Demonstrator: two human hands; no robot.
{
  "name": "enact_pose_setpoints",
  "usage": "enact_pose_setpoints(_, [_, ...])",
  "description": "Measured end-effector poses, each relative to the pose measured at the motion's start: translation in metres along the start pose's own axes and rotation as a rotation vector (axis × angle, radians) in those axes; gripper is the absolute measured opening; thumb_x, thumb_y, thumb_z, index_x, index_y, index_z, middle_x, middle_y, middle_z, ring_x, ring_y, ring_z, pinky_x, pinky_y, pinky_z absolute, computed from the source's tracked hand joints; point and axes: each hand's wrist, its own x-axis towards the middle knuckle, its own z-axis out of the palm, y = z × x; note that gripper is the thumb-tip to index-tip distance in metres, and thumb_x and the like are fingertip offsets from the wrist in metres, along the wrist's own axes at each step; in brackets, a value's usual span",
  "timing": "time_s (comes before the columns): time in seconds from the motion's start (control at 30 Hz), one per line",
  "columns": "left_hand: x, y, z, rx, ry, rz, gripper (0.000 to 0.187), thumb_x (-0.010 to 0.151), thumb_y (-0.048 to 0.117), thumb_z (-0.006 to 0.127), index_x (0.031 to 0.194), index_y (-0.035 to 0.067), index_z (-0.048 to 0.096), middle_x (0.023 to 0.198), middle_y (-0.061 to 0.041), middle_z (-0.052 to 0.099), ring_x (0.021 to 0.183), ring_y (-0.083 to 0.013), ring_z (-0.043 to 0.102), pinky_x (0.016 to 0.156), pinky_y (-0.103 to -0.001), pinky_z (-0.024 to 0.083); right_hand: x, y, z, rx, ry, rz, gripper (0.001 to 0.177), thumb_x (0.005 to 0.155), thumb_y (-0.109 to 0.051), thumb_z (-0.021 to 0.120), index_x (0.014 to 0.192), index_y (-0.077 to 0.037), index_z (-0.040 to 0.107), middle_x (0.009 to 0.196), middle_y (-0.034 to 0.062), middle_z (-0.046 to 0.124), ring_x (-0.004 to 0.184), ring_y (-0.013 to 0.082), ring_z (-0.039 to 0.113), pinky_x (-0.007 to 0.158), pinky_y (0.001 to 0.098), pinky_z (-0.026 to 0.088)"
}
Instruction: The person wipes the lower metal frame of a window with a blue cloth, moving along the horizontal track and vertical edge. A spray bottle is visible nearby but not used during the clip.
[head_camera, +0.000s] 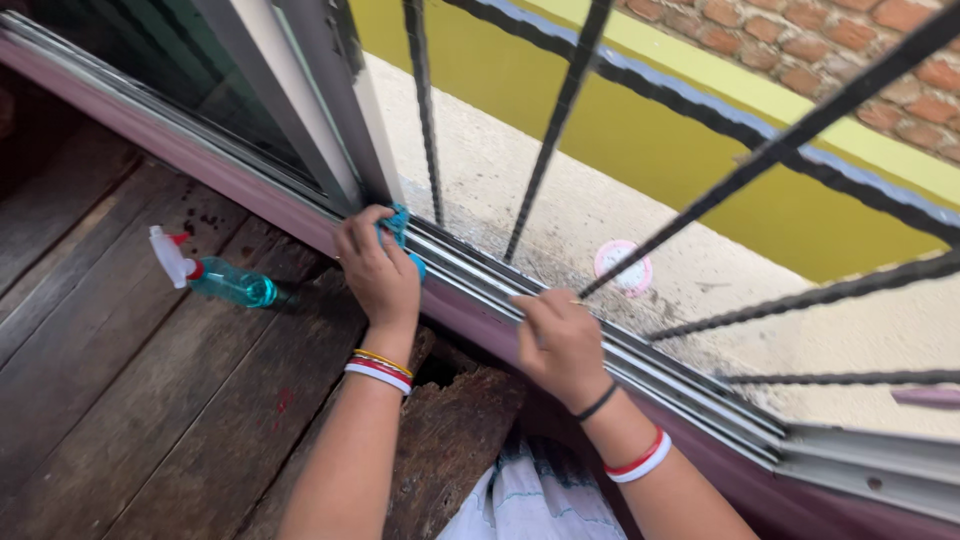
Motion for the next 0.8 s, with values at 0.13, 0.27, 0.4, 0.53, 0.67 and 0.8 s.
enact_pose_setpoints(0.13, [-0.002, 0.003, 0.009, 0.124, 0.025, 0.006, 0.022, 0.101, 0.007, 0.052, 0.121, 0.013, 0.058, 0.118, -0.015, 0.055, 0.116, -0.0376, 0.055, 0.097, -0.051, 0.047, 0.058, -0.02, 0.045, -0.078, -0.521, 0.319, 0.058, 0.086, -0.016, 0.058, 0.144, -0.022, 0.057, 0.077, 0.0188, 0.071, 0.075, 0.0375, 0.07, 0.074, 0.0475, 0.054])
enact_pose_setpoints(0.27, [-0.004, -0.001, 0.014, 0.192, 0.041, 0.022, 0.021, 0.102, 0.008, 0.053, 0.122, 0.014, 0.059, 0.114, -0.014, 0.054, 0.112, -0.0354, 0.056, 0.097, -0.051, 0.046, 0.108, -0.021, 0.072, -0.056, -0.661, 0.353, 0.067, 0.079, -0.013, 0.056, 0.144, -0.029, 0.055, 0.092, 0.0181, 0.074, 0.086, 0.0381, 0.071, 0.077, 0.049, 0.054])
enact_pose_setpoints(0.4, [-0.004, -0.007, 0.017, 0.192, 0.052, 0.05, 0.021, 0.102, 0.009, 0.055, 0.122, 0.014, 0.059, 0.112, -0.013, 0.053, 0.11, -0.0332, 0.056, 0.098, -0.05, 0.046, 0.127, -0.022, 0.082, -0.097, -0.763, 0.304, 0.072, 0.077, -0.014, 0.058, 0.145, -0.034, 0.052, 0.097, 0.0181, 0.074, 0.091, 0.0376, 0.071, 0.079, 0.0487, 0.055])
enact_pose_setpoints(0.53, [-0.001, -0.008, 0.014, 0.171, 0.057, 0.057, 0.021, 0.102, 0.008, 0.057, 0.121, 0.014, 0.059, 0.113, -0.012, 0.054, 0.11, -0.033, 0.056, 0.099, -0.049, 0.046, 0.148, -0.031, 0.083, -0.195, -0.895, 0.292, 0.074, 0.077, -0.017, 0.061, 0.148, -0.037, 0.047, 0.1, 0.0172, 0.073, 0.095, 0.0364, 0.07, 0.082, 0.0474, 0.055])
enact_pose_setpoints(0.67, [0.0, -0.007, 0.013, 0.152, 0.053, 0.053, 0.022, 0.101, 0.007, 0.058, 0.122, 0.014, 0.059, 0.112, -0.012, 0.054, 0.11, -0.0322, 0.056, 0.1, -0.049, 0.046, 0.157, -0.032, 0.087, -0.137, -0.997, 0.444, 0.07, 0.082, -0.02, 0.054, 0.148, -0.041, 0.047, 0.1, 0.0157, 0.076, 0.091, 0.0353, 0.077, 0.083, 0.0439, 0.058])
enact_pose_setpoints(0.8, [0.0, -0.005, 0.013, 0.181, 0.046, 0.027, 0.024, 0.1, 0.006, 0.058, 0.122, 0.014, 0.058, 0.112, -0.013, 0.052, 0.111, -0.0334, 0.055, 0.099, -0.048, 0.047, 0.147, -0.022, 0.099, -0.215, -0.899, 0.309, 0.062, 0.085, -0.024, 0.055, 0.145, -0.039, 0.051, 0.105, 0.016, 0.074, 0.099, 0.0363, 0.07, 0.084, 0.0481, 0.055])
